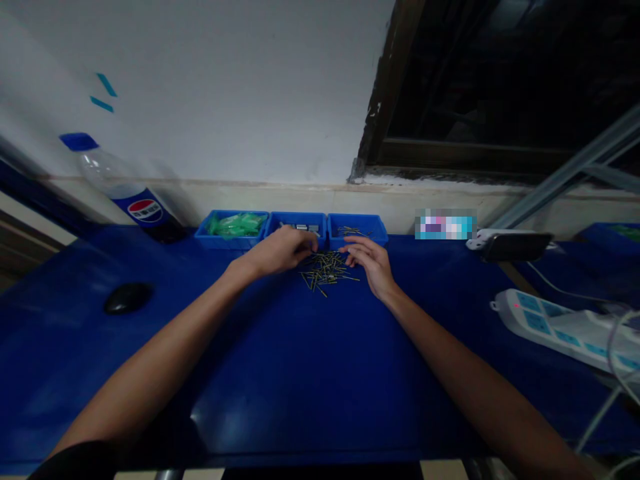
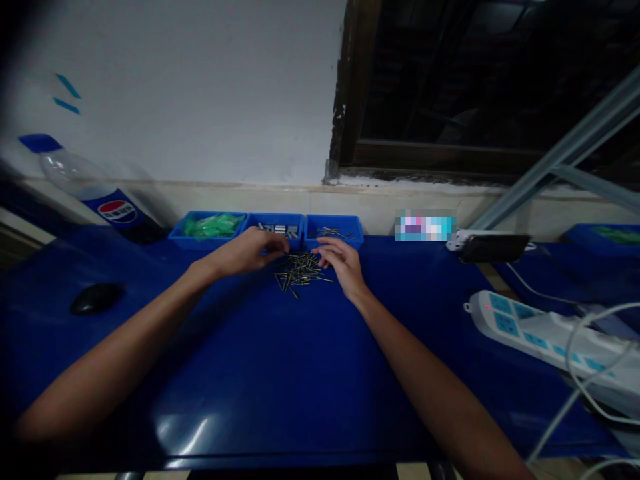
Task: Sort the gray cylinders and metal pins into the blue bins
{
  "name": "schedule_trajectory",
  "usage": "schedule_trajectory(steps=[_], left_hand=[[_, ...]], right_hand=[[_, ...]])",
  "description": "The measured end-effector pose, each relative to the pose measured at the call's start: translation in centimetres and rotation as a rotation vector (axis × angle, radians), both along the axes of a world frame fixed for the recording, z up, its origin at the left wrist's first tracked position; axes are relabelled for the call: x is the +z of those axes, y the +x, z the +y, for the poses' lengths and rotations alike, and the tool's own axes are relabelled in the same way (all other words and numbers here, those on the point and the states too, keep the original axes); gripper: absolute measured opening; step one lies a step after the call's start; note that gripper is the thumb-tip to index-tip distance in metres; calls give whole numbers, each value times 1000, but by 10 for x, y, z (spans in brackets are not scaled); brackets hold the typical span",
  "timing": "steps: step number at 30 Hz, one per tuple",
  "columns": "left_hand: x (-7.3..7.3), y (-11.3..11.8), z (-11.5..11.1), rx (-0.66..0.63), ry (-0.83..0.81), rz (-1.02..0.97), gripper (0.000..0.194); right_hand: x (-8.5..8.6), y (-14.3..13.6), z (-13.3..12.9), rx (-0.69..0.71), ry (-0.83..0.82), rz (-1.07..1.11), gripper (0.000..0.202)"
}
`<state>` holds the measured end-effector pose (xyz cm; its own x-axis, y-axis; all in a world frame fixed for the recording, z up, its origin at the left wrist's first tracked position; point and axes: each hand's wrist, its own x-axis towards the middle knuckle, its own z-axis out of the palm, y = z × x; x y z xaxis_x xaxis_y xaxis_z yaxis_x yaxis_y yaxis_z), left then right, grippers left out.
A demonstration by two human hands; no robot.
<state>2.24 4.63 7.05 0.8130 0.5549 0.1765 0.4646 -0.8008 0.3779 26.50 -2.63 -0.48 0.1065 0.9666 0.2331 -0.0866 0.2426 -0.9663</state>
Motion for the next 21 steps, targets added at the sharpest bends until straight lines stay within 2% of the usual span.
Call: schedule_trajectory(steps=[5, 8, 21], left_hand=[[-3, 10, -9, 33, -71, -237, 17], [-5, 16, -14, 27, -76, -299, 13], [-7, 21, -17, 4, -76, -219, 15]], right_hand=[[2, -3, -2, 82, -22, -79, 31], [4, -4, -2, 148, -39, -93, 36], [-2, 0, 1, 173, -56, -99, 32]])
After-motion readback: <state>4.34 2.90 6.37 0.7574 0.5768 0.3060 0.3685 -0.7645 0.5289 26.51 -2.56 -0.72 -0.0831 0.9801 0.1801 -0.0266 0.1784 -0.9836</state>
